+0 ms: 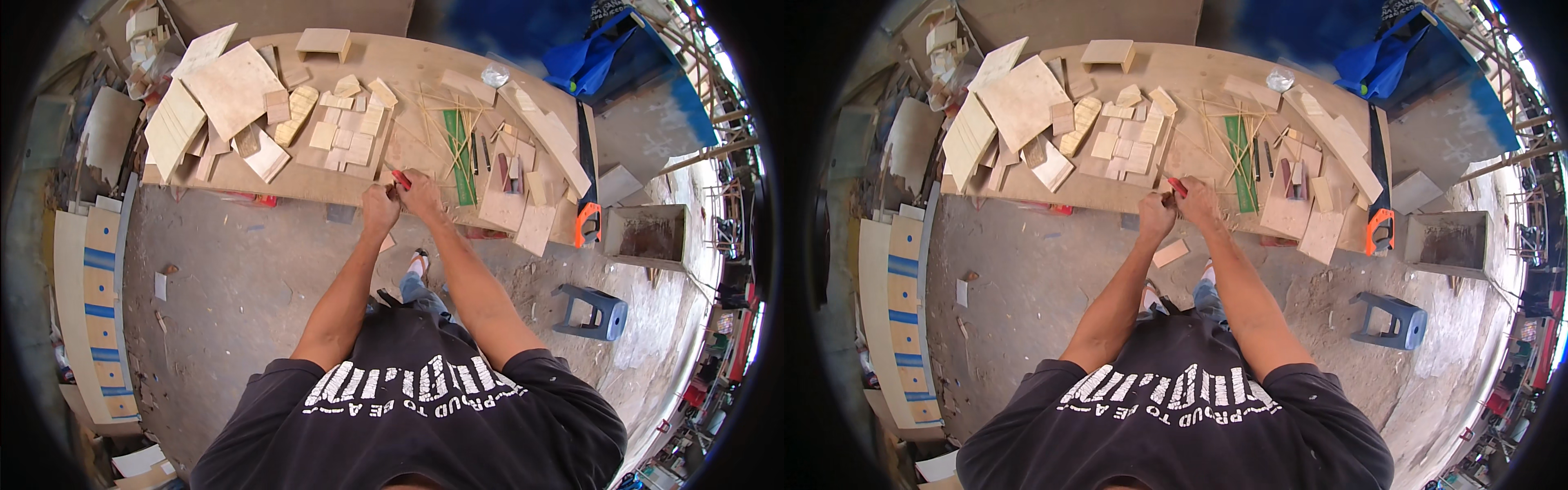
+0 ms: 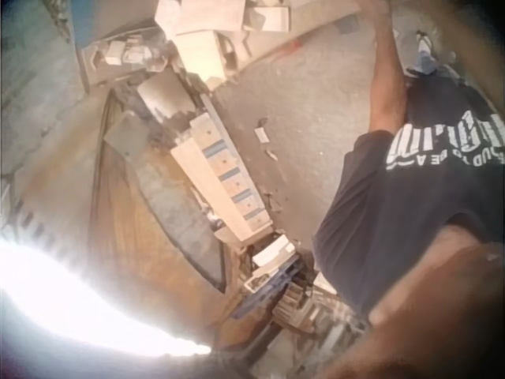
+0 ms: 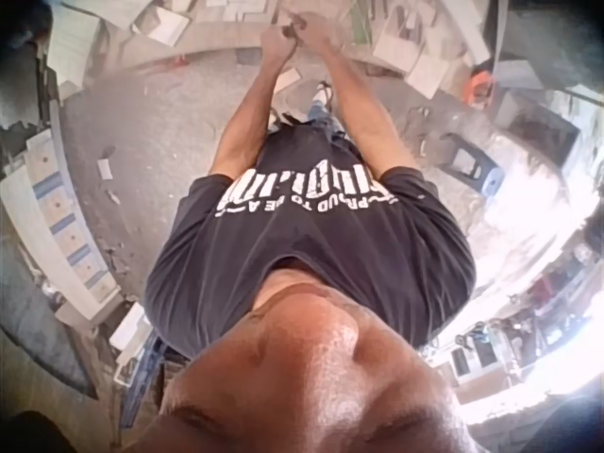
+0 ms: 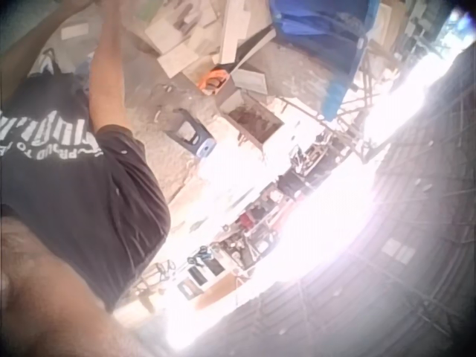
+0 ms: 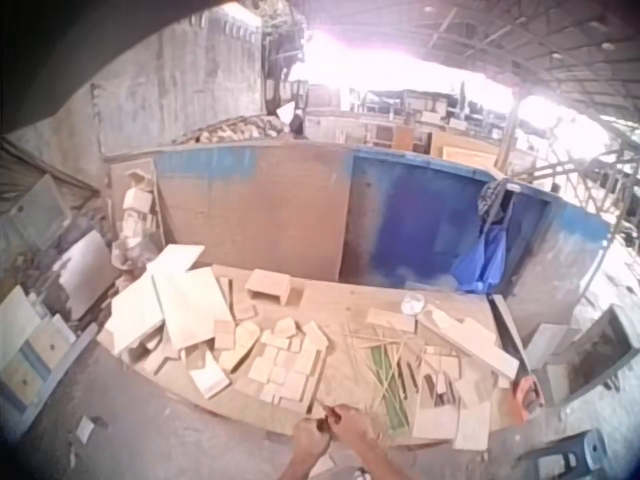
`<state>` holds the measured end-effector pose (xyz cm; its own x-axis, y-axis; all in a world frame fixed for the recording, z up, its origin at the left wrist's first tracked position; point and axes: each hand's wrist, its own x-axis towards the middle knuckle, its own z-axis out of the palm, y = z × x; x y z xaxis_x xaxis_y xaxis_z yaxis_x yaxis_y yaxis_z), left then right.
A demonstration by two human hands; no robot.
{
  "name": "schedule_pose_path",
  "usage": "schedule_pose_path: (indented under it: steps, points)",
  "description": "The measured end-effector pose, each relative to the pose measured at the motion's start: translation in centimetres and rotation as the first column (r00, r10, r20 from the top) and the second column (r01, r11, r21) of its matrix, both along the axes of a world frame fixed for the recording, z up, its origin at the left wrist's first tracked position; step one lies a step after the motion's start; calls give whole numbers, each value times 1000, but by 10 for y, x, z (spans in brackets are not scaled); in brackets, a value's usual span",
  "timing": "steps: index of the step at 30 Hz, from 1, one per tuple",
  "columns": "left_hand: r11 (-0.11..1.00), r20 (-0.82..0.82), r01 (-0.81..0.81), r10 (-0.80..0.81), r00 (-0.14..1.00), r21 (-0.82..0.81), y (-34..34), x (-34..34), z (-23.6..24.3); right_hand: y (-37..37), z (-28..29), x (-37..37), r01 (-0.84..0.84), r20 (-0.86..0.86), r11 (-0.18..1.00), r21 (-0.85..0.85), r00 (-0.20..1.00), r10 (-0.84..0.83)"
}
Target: The person whittles a thin wooden stick using a small utility knife, shaving off pieces of wood over a workbench.
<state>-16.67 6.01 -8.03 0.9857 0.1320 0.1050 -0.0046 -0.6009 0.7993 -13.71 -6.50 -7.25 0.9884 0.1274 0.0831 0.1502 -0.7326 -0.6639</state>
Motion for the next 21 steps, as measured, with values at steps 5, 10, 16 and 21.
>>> schedule_pose_path:
  steps: [5,10,16,21]
  points:
    - [999,15,30,-30,999,13,1,1,1,1,-5,-1,52,1,999,-10,999,-52]
    - [992,-11,-118,118,993,-43,2,-1,-6,0,-5,0,37,23,999,-6,999,-37]
    - [972,-11,-223,224,974,70,27,-2,-21,2,3,0,65,-99,998,-21,993,-66]
    - [978,-122,-191,200,972,81,20,8,11,-3,2,0,64,-119,997,-32,991,-67]
